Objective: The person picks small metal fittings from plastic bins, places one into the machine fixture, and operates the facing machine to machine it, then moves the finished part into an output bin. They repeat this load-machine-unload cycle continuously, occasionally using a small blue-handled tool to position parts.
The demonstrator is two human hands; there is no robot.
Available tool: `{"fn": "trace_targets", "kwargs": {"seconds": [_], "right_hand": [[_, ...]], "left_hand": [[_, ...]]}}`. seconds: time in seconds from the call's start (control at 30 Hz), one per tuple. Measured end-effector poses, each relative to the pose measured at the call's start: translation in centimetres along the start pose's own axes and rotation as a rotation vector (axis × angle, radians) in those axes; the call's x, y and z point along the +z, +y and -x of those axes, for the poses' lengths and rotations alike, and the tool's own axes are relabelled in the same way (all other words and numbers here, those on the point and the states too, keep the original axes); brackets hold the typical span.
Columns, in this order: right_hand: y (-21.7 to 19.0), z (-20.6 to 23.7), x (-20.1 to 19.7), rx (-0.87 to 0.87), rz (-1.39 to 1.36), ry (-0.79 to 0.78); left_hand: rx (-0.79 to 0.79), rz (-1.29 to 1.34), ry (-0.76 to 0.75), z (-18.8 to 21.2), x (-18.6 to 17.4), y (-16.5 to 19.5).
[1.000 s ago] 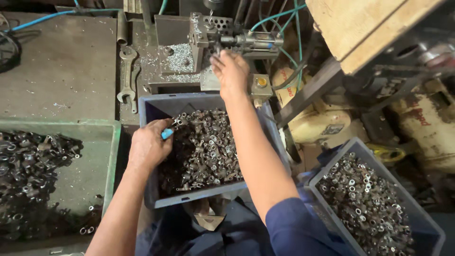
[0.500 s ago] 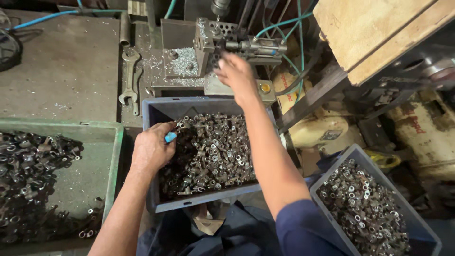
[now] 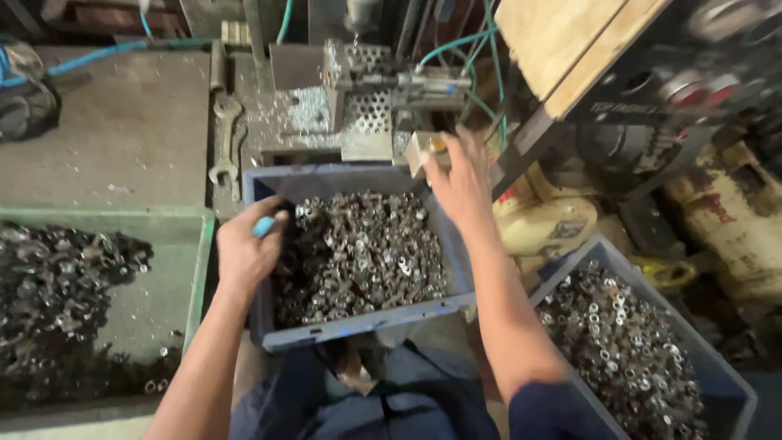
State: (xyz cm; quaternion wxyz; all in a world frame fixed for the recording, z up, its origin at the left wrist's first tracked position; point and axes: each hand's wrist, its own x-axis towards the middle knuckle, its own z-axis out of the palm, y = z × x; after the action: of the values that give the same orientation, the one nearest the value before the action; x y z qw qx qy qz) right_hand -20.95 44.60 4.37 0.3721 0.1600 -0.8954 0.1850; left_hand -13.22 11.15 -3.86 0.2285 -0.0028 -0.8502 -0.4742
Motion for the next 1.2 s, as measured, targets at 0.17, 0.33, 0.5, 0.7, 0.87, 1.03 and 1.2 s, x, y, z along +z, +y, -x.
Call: {"fn": "trace_targets", "kwargs": {"seconds": [0.17,0.33,0.5,0.7,0.87,1.03,1.2], "right_hand": [[-1.2,8.5,-3.0,0.101,-0.201,-0.087],[-0.8,14.0,-3.9,0.237,-0.259,-0.089],[-0.5,14.2,-3.2,0.241,-0.258,-0.071],[-1.2,14.0,-3.5,0.210,-0.205,-0.128],[-1.7,13.8,-3.6,0.208,-0.182,-0.114],[-1.7,13.9,-3.5,0.193,-0.156,-0.116],[-1.3,14.2,-3.6,0.157,-0.162,-0.100]], "left_hand": [[0.013,-0.178,0.214,1.6,-6.2,-6.5],[-0.114,-0.920,0.128,1.6,-15.6,-12.6],[-0.315,-1.120,-0.062,2.6,-19.6,-15.8],[-0.287,-1.196,-0.096,4.9,-18.9,-18.9],[-0.369,-1.298,-0.155,5.0,-18.3,-19.2],[-0.331,-1.292,-0.101,5.2,-18.0,-19.1],[-0.406,-1.218,-0.076,5.1,-18.0,-18.7]]}}
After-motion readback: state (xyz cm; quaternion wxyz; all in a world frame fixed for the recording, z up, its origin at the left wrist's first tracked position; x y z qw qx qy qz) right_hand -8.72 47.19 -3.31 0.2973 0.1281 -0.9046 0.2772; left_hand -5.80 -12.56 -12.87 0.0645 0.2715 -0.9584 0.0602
